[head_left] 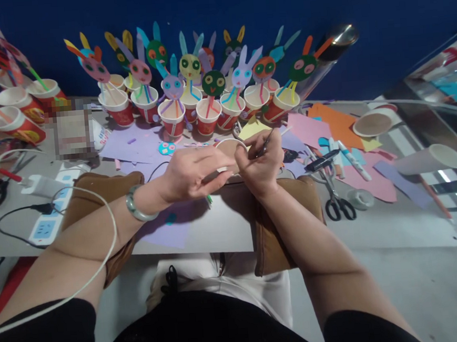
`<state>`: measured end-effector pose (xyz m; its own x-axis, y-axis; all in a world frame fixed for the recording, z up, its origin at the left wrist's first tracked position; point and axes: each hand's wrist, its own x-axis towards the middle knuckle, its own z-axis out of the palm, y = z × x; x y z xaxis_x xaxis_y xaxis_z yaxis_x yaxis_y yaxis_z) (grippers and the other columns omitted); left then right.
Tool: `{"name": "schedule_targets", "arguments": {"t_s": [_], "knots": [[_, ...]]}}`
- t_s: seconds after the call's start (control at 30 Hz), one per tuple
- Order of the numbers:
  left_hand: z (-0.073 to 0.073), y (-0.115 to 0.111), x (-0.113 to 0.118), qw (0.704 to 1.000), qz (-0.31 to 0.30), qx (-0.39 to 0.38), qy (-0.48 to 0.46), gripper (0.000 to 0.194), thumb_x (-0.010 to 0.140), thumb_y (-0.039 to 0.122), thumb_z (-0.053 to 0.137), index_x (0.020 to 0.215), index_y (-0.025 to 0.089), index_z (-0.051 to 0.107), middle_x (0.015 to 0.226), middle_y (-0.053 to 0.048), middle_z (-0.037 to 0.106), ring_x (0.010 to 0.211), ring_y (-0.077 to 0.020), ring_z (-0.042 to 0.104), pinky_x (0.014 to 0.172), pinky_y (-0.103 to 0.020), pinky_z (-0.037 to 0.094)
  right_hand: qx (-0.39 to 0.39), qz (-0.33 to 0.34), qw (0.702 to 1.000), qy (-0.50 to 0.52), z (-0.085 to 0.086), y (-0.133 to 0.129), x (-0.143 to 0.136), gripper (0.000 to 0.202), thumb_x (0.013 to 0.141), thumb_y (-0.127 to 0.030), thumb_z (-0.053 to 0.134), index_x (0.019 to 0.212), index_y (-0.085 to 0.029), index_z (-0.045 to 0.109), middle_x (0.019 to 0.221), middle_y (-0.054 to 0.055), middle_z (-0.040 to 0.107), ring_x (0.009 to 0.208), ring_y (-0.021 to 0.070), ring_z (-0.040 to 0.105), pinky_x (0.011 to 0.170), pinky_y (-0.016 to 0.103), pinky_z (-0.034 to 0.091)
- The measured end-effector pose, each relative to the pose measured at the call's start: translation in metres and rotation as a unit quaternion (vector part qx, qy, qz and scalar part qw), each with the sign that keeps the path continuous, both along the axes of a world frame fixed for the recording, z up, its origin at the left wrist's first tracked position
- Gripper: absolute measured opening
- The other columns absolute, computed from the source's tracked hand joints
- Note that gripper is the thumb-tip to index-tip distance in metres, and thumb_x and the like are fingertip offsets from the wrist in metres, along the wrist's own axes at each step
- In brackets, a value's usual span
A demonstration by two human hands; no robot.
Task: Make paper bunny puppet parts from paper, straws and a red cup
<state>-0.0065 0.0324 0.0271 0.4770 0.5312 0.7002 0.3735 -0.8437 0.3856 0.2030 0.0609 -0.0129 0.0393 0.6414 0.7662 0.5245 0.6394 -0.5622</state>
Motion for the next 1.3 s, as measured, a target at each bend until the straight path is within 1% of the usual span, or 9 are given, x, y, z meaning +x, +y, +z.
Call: {"name": "schedule_targets", "arguments": {"t_s": [0.07,0.2,0.4,0.5,0.6,0.77,1.0,1.13,1.3], "knots": [[-0.002,-0.008,0.006,0.999,0.006,-0.043,-0.007,0.029,0.099,0.029,0.062,0.122,0.020,0.078,0.110,-0.009,0.083,0.090,-0.0180,0.077,0.085,-0.029,0.059,0.037,-0.016,0.999,-0.031,0.001,-0.003,0.000,0.016,0.097,-0.030,0.065,0.096,-0.026,0.049,0.080,-0.001,0.062,0.059,0.0135,0.055,0.058,0.031,0.050],[-0.004,-0.013,0.017,0.980,0.006,-0.197,-0.037,0.040,0.097,0.026,0.059,0.133,0.014,0.074,0.103,-0.009,0.082,0.082,-0.0181,0.074,0.073,-0.027,0.057,0.119,-0.038,0.988,-0.092,0.004,-0.008,-0.002,0.015,0.099,-0.027,0.060,0.091,-0.027,0.047,0.081,0.001,0.068,0.065,0.0150,0.064,0.060,0.031,0.052],[0.001,-0.011,0.023,0.921,-0.074,-0.359,-0.135,0.018,0.097,0.026,0.062,0.106,0.016,0.074,0.082,-0.002,0.068,0.059,-0.0099,0.054,0.052,-0.022,0.043,0.240,-0.064,0.951,-0.184,0.007,-0.012,-0.002,0.019,0.100,-0.019,0.060,0.088,-0.026,0.047,0.083,0.002,0.075,0.065,0.0146,0.068,0.061,0.030,0.050],[0.003,-0.009,0.023,0.879,-0.101,-0.429,-0.181,0.017,0.095,0.030,0.066,0.104,0.017,0.072,0.071,0.002,0.060,0.050,-0.0076,0.048,0.046,-0.021,0.039,0.260,-0.063,0.939,-0.215,0.008,-0.015,-0.002,0.019,0.101,-0.020,0.060,0.088,-0.026,0.047,0.088,0.003,0.079,0.067,0.0148,0.070,0.060,0.030,0.049],[0.008,-0.007,0.021,0.852,-0.103,-0.467,-0.211,0.021,0.092,0.033,0.070,0.105,0.016,0.071,0.069,0.002,0.060,0.047,-0.0073,0.048,0.045,-0.022,0.039,0.220,-0.064,0.943,-0.242,0.006,-0.018,-0.003,0.022,0.102,-0.028,0.063,0.086,-0.027,0.048,0.097,0.007,0.083,0.070,0.0159,0.073,0.059,0.030,0.051],[0.010,-0.001,0.016,0.847,-0.065,-0.476,-0.229,0.027,0.085,0.035,0.075,0.105,0.017,0.073,0.070,0.001,0.065,0.049,-0.0081,0.049,0.046,-0.024,0.041,0.099,0.018,0.976,-0.192,0.003,-0.022,-0.005,0.018,0.102,-0.034,0.062,0.089,-0.027,0.051,0.118,0.014,0.084,0.080,0.0207,0.078,0.064,0.034,0.056],[0.000,0.013,0.009,0.906,0.043,-0.367,-0.204,0.037,0.081,0.051,0.083,0.094,0.018,0.073,0.082,-0.005,0.074,0.070,-0.0143,0.062,0.055,-0.025,0.044,0.068,0.101,0.973,-0.195,0.003,-0.024,-0.007,0.009,0.096,-0.025,0.061,0.098,-0.026,0.052,0.130,0.015,0.080,0.084,0.0212,0.079,0.060,0.032,0.055],[-0.001,0.018,0.005,0.920,0.095,-0.333,-0.181,0.030,0.083,0.047,0.079,0.082,0.018,0.069,0.072,-0.002,0.069,0.066,-0.0136,0.056,0.054,-0.024,0.040,0.069,0.110,0.965,-0.227,0.004,-0.025,-0.007,0.012,0.091,-0.021,0.061,0.096,-0.026,0.052,0.133,0.013,0.080,0.074,0.0179,0.075,0.056,0.031,0.052],[0.004,0.020,0.000,0.934,0.107,-0.303,-0.157,0.019,0.082,0.035,0.068,0.082,0.016,0.073,0.070,-0.001,0.065,0.062,-0.0113,0.047,0.057,-0.026,0.036,0.039,0.153,0.967,-0.199,0.004,-0.027,-0.009,0.020,0.085,-0.017,0.061,0.100,-0.027,0.053,0.135,0.011,0.079,0.071,0.0169,0.073,0.055,0.030,0.051]]}}
